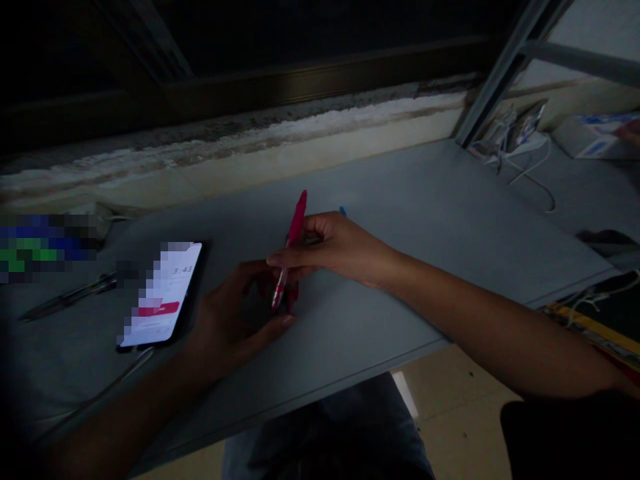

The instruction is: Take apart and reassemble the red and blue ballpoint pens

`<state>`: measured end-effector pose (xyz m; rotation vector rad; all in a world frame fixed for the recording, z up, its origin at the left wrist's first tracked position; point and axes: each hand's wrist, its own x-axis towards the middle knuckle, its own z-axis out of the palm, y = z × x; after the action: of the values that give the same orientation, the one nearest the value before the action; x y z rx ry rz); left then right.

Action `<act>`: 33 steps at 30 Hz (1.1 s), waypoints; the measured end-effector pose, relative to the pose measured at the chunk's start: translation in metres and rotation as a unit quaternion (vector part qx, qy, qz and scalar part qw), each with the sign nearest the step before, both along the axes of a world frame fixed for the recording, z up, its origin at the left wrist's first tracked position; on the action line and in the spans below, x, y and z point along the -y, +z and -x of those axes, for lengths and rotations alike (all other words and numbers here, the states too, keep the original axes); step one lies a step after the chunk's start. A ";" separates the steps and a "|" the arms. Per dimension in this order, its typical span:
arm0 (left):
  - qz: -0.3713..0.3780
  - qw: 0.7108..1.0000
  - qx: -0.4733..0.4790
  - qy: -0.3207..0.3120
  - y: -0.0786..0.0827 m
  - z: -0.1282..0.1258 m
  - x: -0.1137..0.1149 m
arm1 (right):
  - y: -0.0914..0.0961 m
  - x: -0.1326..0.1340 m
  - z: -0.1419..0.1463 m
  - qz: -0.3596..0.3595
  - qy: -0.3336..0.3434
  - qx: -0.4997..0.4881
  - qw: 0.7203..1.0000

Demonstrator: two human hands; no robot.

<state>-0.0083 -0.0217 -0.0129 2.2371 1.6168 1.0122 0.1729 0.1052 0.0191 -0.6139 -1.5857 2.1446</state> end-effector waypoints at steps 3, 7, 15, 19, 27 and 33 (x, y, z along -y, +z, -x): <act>-0.012 0.999 -0.002 0.044 -0.003 -0.002 0.001 | -0.001 0.002 0.000 0.000 0.007 -0.019 1.000; -0.050 0.998 -0.041 0.014 -0.001 -0.002 0.000 | 0.002 -0.001 -0.002 -0.055 0.021 0.033 0.998; -0.078 0.994 -0.077 0.013 0.005 0.000 0.001 | 0.013 0.002 -0.009 -0.199 0.069 0.095 0.973; -0.074 0.994 -0.076 0.018 0.003 0.002 0.001 | 0.014 0.001 -0.008 -0.184 0.025 0.108 0.977; -0.028 0.998 -0.047 -0.007 0.005 0.000 0.002 | 0.009 0.000 -0.010 -0.186 0.030 0.076 0.979; 0.125 0.986 0.104 -0.042 0.010 -0.002 0.002 | 0.016 -0.011 -0.016 -0.261 0.136 0.036 0.955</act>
<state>-0.0066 -0.0236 -0.0028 1.9467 1.4592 0.9293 0.1890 0.1162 0.0347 -0.3142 -2.2710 1.7613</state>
